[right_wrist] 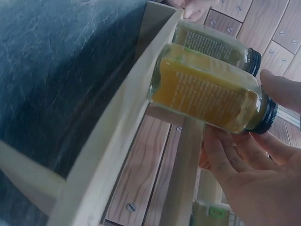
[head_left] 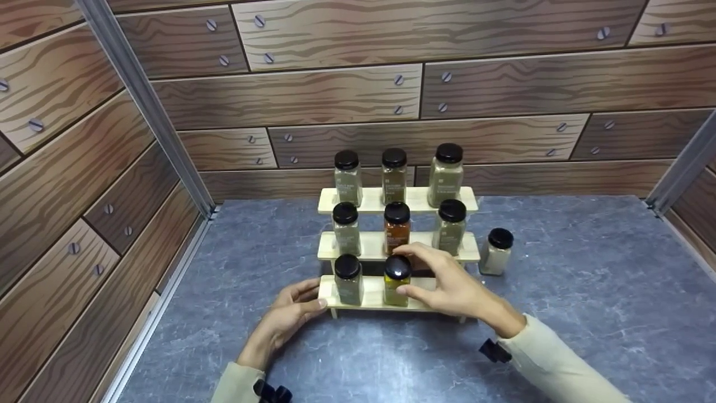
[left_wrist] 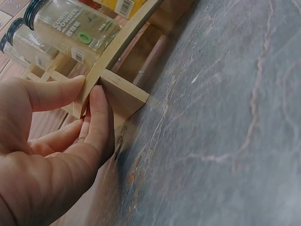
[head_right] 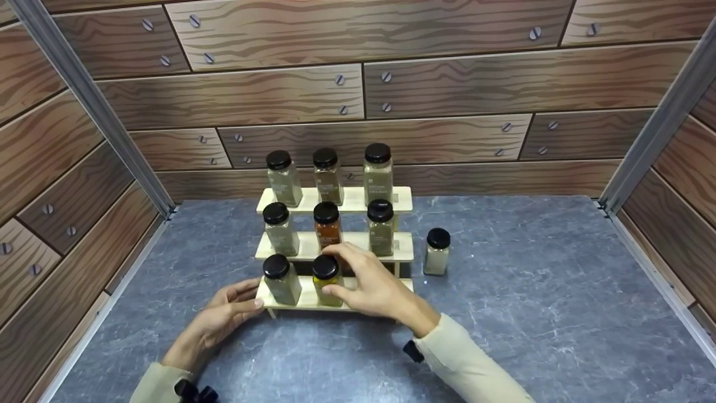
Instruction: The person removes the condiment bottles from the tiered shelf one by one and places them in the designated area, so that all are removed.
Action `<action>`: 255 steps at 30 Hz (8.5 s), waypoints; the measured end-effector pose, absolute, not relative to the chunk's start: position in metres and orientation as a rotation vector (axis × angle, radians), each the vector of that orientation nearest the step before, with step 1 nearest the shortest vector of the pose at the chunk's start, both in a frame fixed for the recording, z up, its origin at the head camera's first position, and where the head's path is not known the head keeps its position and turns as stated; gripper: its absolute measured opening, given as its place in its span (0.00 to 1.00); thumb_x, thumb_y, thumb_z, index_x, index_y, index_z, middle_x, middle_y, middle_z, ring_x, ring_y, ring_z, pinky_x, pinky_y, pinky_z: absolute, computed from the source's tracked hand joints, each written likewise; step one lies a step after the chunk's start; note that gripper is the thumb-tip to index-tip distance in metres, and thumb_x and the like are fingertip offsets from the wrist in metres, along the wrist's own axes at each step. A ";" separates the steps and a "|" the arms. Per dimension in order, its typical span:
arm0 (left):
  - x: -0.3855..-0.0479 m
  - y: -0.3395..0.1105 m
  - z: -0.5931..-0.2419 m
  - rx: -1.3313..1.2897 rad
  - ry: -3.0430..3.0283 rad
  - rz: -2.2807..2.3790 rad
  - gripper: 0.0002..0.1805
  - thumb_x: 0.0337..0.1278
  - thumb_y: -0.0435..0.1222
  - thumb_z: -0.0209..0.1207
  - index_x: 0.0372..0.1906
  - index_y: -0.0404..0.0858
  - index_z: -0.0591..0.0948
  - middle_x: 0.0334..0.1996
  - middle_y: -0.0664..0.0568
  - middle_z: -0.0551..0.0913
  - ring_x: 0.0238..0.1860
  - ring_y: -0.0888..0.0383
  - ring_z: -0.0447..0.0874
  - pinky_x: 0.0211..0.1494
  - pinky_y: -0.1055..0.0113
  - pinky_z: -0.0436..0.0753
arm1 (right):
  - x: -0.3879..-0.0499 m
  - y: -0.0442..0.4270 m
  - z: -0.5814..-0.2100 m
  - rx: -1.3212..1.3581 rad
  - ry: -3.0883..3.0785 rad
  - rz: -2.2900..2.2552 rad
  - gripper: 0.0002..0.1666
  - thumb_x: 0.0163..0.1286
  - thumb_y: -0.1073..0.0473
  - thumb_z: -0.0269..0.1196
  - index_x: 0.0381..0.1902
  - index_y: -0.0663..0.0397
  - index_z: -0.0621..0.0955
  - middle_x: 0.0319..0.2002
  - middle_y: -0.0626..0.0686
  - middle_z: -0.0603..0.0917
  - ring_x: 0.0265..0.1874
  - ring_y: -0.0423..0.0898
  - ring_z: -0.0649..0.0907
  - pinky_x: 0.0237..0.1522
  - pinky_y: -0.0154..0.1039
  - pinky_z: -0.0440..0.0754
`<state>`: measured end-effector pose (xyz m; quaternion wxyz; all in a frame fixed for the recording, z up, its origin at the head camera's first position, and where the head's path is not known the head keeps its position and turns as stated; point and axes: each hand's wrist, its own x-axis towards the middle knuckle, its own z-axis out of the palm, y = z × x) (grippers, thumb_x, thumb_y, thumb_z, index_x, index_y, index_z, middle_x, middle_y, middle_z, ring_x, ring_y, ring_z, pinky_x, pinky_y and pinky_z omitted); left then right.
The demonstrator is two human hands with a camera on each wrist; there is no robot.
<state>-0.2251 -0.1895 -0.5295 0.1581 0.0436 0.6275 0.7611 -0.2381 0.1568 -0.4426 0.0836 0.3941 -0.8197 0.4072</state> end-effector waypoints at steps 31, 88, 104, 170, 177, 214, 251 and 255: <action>-0.225 -0.186 -0.529 0.113 1.767 2.181 0.40 0.66 0.22 0.61 0.78 0.17 0.57 0.76 0.21 0.64 0.59 0.53 0.85 0.68 0.65 0.87 | -0.231 0.160 -0.438 1.123 -2.403 1.409 0.40 0.61 0.69 0.76 0.71 0.62 0.76 0.54 0.58 0.89 0.50 0.52 0.90 0.58 0.41 0.91; -0.224 -0.189 -0.527 0.099 1.790 2.174 0.40 0.67 0.22 0.60 0.78 0.17 0.57 0.76 0.20 0.62 0.58 0.53 0.85 0.69 0.65 0.86 | -0.236 0.286 -0.368 0.866 -2.424 1.263 0.40 0.57 0.78 0.76 0.67 0.58 0.79 0.56 0.59 0.88 0.53 0.32 0.85 0.59 0.21 0.83; -0.224 -0.191 -0.528 0.122 1.791 2.166 0.40 0.66 0.22 0.60 0.78 0.18 0.57 0.76 0.21 0.63 0.58 0.53 0.85 0.68 0.65 0.87 | -0.260 0.325 -0.373 0.812 -2.421 1.291 0.37 0.62 0.79 0.72 0.68 0.64 0.77 0.57 0.47 0.87 0.52 0.32 0.86 0.54 0.20 0.85; -0.225 -0.191 -0.528 0.121 1.787 2.179 0.39 0.67 0.22 0.61 0.78 0.17 0.58 0.75 0.22 0.65 0.58 0.53 0.85 0.69 0.64 0.86 | -0.293 0.364 -0.461 0.746 -2.577 1.213 0.37 0.57 0.82 0.72 0.65 0.68 0.78 0.54 0.69 0.84 0.49 0.23 0.81 0.53 0.14 0.80; -0.225 -0.191 -0.530 0.119 1.766 2.183 0.39 0.66 0.21 0.61 0.78 0.18 0.58 0.75 0.22 0.65 0.59 0.51 0.86 0.70 0.62 0.86 | -0.293 0.365 -0.468 0.732 -2.588 1.241 0.38 0.56 0.83 0.70 0.66 0.70 0.77 0.55 0.72 0.83 0.50 0.22 0.80 0.56 0.13 0.78; -0.225 -0.189 -0.530 0.114 1.770 2.191 0.39 0.66 0.21 0.60 0.78 0.17 0.58 0.75 0.21 0.65 0.58 0.52 0.86 0.68 0.63 0.87 | -0.285 0.366 -0.463 0.711 -2.667 1.106 0.40 0.58 0.77 0.73 0.69 0.69 0.75 0.59 0.72 0.83 0.55 0.51 0.86 0.59 0.11 0.71; -0.226 -0.191 -0.529 0.126 1.765 2.182 0.39 0.67 0.21 0.60 0.78 0.18 0.58 0.76 0.21 0.64 0.59 0.52 0.85 0.69 0.64 0.86 | -0.227 0.249 -0.378 1.091 -2.386 0.984 0.37 0.58 0.70 0.79 0.66 0.57 0.81 0.61 0.52 0.87 0.58 0.49 0.86 0.68 0.27 0.80; -0.226 -0.192 -0.528 0.116 1.767 2.175 0.39 0.67 0.21 0.60 0.78 0.18 0.58 0.76 0.22 0.64 0.58 0.52 0.85 0.69 0.64 0.86 | -0.228 0.233 -0.375 1.156 -2.364 0.989 0.37 0.58 0.69 0.79 0.66 0.57 0.81 0.60 0.51 0.87 0.57 0.53 0.87 0.67 0.34 0.84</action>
